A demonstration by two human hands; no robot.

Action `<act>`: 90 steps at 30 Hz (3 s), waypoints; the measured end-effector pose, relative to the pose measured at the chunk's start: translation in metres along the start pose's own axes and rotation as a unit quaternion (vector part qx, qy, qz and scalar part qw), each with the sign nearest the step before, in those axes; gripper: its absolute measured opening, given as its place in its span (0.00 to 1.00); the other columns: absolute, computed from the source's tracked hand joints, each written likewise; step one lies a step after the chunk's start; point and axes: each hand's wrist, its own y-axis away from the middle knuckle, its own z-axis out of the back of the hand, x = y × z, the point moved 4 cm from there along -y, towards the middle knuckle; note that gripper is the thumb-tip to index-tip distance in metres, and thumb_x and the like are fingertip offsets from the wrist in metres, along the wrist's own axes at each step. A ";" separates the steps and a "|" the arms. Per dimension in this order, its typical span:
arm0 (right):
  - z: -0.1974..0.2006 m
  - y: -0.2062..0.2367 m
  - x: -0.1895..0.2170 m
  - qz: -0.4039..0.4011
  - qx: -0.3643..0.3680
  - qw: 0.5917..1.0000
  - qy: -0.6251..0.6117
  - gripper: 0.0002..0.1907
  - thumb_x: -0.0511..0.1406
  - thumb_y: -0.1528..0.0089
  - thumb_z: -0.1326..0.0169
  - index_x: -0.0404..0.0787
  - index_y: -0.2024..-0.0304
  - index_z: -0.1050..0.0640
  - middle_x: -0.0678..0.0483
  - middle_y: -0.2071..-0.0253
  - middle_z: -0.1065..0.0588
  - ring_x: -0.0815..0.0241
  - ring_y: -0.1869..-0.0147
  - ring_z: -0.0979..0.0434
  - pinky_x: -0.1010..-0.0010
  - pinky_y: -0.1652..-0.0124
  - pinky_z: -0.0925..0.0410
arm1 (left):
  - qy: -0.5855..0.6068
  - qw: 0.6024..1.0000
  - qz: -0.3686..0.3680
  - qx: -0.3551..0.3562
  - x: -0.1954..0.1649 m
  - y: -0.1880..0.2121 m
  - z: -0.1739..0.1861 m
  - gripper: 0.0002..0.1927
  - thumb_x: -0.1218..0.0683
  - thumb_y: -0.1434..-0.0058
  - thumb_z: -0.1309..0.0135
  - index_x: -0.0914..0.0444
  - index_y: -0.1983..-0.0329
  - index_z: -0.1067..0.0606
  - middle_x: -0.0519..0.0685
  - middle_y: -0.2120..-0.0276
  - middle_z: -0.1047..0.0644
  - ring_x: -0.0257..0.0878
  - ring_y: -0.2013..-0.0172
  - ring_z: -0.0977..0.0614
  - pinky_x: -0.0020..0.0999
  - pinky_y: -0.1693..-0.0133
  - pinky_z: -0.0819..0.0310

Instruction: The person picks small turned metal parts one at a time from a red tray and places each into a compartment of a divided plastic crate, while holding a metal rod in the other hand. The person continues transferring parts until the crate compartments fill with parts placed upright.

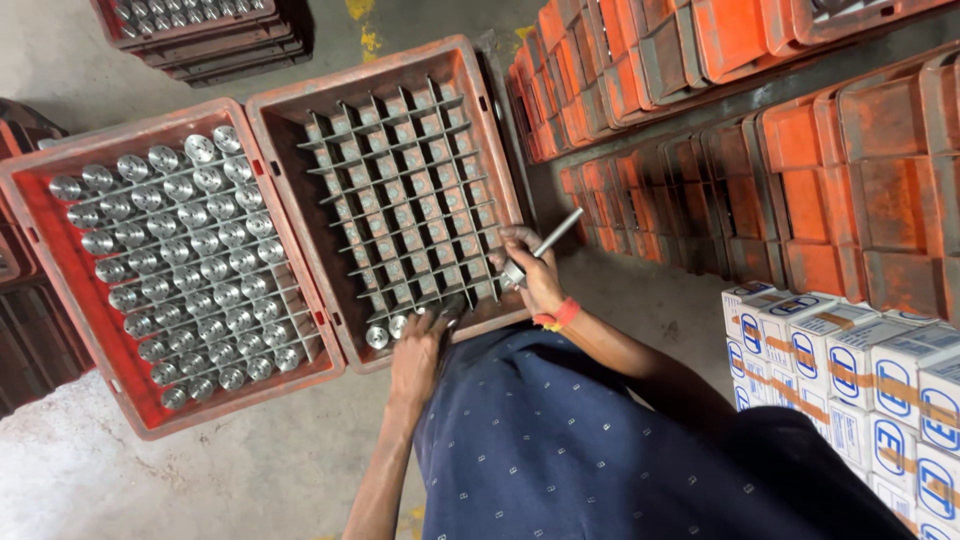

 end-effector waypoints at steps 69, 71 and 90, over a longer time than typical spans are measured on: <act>0.000 0.028 -0.014 -0.007 -0.042 0.998 -0.039 0.09 0.24 0.36 0.50 0.34 0.53 0.24 0.51 0.61 0.27 0.58 0.63 0.21 0.66 0.55 0.25 | 0.109 0.977 0.115 -0.141 0.036 -0.023 0.035 0.12 0.61 0.39 0.43 0.63 0.51 0.21 0.59 0.59 0.19 0.57 0.57 0.19 0.47 0.54 0.26; -0.001 0.030 -0.017 -0.001 -0.041 0.998 -0.039 0.10 0.24 0.35 0.50 0.34 0.52 0.24 0.51 0.59 0.26 0.58 0.63 0.22 0.65 0.55 0.25 | 0.017 0.959 0.197 -0.202 0.083 -0.027 0.074 0.08 0.59 0.34 0.41 0.64 0.53 0.21 0.60 0.58 0.20 0.58 0.55 0.20 0.49 0.51 0.27; -0.030 0.038 -0.049 0.013 -0.019 1.000 -0.002 0.09 0.27 0.32 0.50 0.33 0.50 0.25 0.52 0.59 0.26 0.59 0.59 0.20 0.67 0.53 0.25 | 0.231 0.899 0.114 -0.353 0.170 -0.026 0.172 0.27 0.45 0.44 0.27 0.61 0.48 0.24 0.54 0.47 0.23 0.48 0.45 0.22 0.49 0.39 0.27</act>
